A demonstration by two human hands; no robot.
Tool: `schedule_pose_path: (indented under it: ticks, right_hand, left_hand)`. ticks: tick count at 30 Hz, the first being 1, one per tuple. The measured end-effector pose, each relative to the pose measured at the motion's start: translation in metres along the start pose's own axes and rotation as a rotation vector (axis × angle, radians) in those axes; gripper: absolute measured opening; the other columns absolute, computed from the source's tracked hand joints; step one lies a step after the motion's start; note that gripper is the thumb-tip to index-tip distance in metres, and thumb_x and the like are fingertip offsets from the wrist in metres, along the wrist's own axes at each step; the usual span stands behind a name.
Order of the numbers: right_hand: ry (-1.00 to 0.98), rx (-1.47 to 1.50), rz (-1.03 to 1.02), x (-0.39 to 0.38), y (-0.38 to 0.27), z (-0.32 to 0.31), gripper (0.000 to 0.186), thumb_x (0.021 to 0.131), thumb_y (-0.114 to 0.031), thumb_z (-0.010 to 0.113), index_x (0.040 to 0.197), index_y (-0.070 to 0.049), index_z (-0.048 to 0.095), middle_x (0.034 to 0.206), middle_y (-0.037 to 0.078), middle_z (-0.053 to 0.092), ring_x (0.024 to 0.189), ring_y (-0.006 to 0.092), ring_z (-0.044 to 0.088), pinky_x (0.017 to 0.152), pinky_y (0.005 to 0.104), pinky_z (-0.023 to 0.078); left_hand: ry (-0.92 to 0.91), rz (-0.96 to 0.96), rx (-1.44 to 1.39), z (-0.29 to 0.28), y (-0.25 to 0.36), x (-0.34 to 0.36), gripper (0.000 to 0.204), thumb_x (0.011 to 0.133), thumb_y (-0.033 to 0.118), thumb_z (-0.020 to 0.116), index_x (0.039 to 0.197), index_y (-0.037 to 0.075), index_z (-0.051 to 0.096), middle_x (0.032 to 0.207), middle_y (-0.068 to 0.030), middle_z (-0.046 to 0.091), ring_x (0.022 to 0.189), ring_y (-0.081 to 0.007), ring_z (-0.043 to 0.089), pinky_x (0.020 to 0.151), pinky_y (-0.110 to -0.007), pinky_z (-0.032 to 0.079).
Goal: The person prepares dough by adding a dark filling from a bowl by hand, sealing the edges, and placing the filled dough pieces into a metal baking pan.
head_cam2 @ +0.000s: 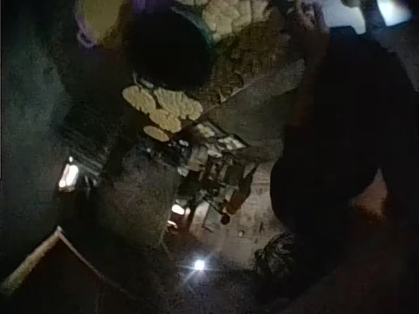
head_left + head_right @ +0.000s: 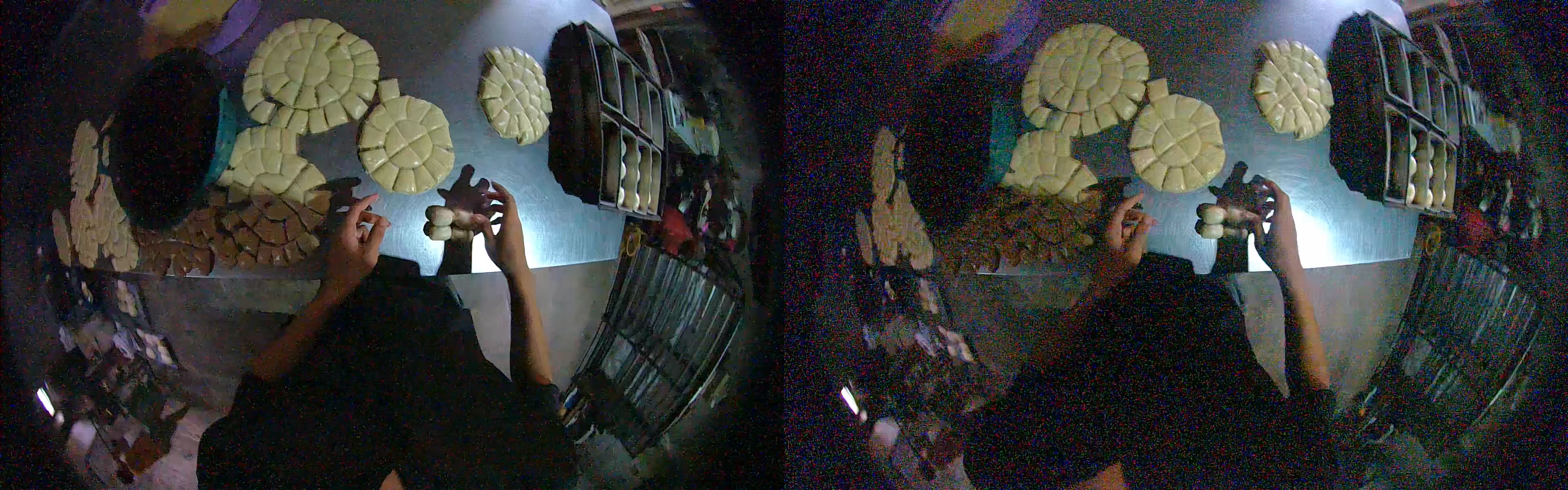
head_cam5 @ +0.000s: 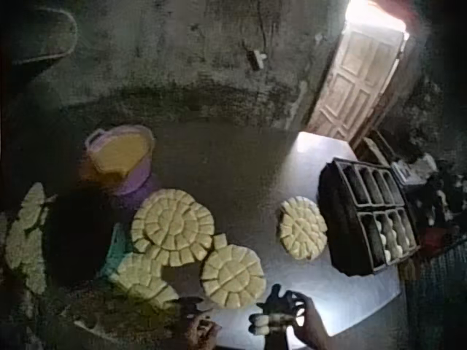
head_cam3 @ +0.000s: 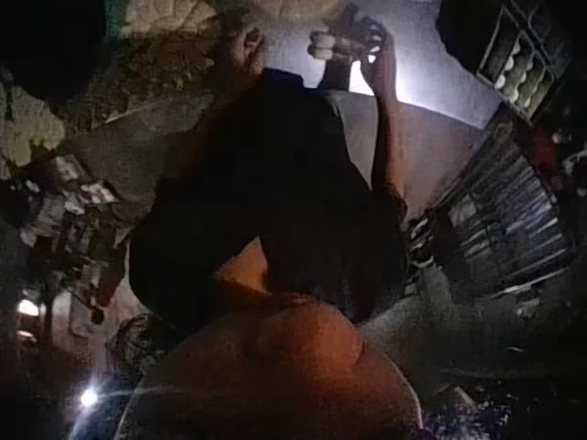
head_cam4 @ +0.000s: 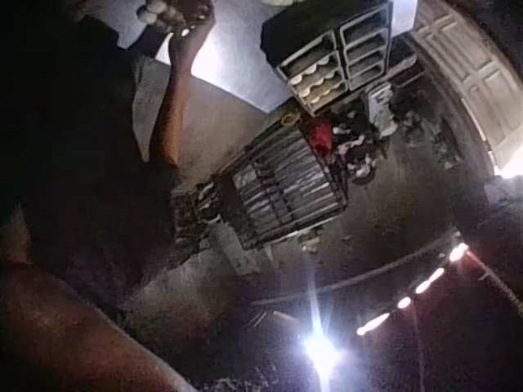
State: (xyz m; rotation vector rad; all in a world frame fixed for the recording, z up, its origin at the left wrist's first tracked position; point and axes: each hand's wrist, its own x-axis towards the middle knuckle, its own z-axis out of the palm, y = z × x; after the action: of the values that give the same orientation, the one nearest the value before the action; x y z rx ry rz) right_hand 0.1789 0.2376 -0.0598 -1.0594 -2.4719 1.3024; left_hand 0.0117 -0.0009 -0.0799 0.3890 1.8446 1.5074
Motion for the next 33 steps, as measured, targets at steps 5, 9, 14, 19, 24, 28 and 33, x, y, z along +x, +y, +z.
schedule_pose_path:
  ticks: [5, 9, 14, 19, 24, 28, 33]
  right_hand:
    - [-0.083, 0.073, -0.238, 0.093, -0.011, 0.002, 0.042, 0.095, -0.013, 0.066, 0.134, -0.004, 0.052, 0.108, 0.013, 0.069, 0.092, 0.0206, 0.067, 0.073, 0.0323, 0.053]
    - [-0.085, -0.304, -0.582, 0.203, -0.045, 0.052, 0.039, 0.085, -0.023, 0.071, 0.118, -0.004, 0.062, 0.090, 0.020, 0.071, 0.090, 0.0377, 0.066, 0.077, 0.0459, 0.053]
    - [-0.224, -0.448, -0.463, 0.223, -0.104, 0.106, 0.039, 0.081, -0.020, 0.071, 0.116, -0.005, 0.063, 0.096, 0.021, 0.070, 0.089, 0.0419, 0.065, 0.079, 0.0494, 0.052]
    - [-0.273, 0.013, -0.755, 0.166, -0.128, 0.073, 0.040, 0.080, 0.003, 0.069, 0.118, -0.007, 0.063, 0.103, 0.017, 0.068, 0.092, 0.0409, 0.064, 0.082, 0.0438, 0.053]
    - [-0.192, 0.120, -1.124, 0.122, -0.157, 0.008, 0.031, 0.082, 0.008, 0.065, 0.111, -0.004, 0.068, 0.105, 0.014, 0.070, 0.093, 0.0353, 0.066, 0.084, 0.0373, 0.053]
    - [-0.321, 0.422, -0.867, 0.092, -0.179, -0.023, 0.027, 0.087, 0.005, 0.068, 0.113, -0.001, 0.068, 0.107, 0.010, 0.071, 0.101, 0.0228, 0.067, 0.090, 0.0340, 0.053]
    - [-0.717, 1.076, -0.196, 0.035, -0.215, -0.005, 0.051, 0.083, 0.010, 0.068, 0.130, -0.005, 0.055, 0.110, 0.008, 0.069, 0.097, 0.0173, 0.067, 0.087, 0.0311, 0.054]
  left_hand:
    - [0.179, -0.028, 0.142, 0.002, 0.005, -0.020, 0.043, 0.097, 0.021, 0.065, 0.136, 0.006, 0.055, 0.096, -0.0027, 0.069, 0.067, -0.0051, 0.050, 0.063, -0.025, 0.045]
    - [0.319, -0.043, 0.050, 0.025, 0.024, -0.043, 0.039, 0.099, 0.021, 0.063, 0.135, 0.008, 0.056, 0.093, -0.0022, 0.069, 0.071, -0.0052, 0.055, 0.065, -0.024, 0.047]
    - [0.502, -0.001, 0.136, 0.063, 0.047, -0.066, 0.036, 0.100, 0.021, 0.061, 0.133, 0.008, 0.057, 0.090, -0.0027, 0.068, 0.068, -0.0065, 0.057, 0.063, -0.025, 0.048]
    - [0.651, 0.010, 0.207, 0.085, 0.048, -0.069, 0.033, 0.100, 0.022, 0.061, 0.130, 0.007, 0.059, 0.087, -0.0033, 0.068, 0.066, -0.0082, 0.059, 0.062, -0.026, 0.050]
    - [0.817, 0.346, 0.245, 0.078, 0.074, -0.057, 0.032, 0.099, 0.024, 0.062, 0.126, 0.006, 0.062, 0.093, -0.0083, 0.069, 0.075, -0.0169, 0.065, 0.071, -0.031, 0.053]
    - [1.014, 0.571, 0.339, 0.060, 0.125, -0.038, 0.042, 0.095, 0.035, 0.066, 0.123, 0.004, 0.062, 0.100, -0.0137, 0.069, 0.090, -0.0242, 0.067, 0.083, -0.036, 0.052]
    - [0.552, 1.425, 0.273, 0.015, 0.164, -0.007, 0.048, 0.093, 0.037, 0.068, 0.123, 0.001, 0.059, 0.098, -0.0141, 0.068, 0.090, -0.0239, 0.066, 0.083, -0.036, 0.052]
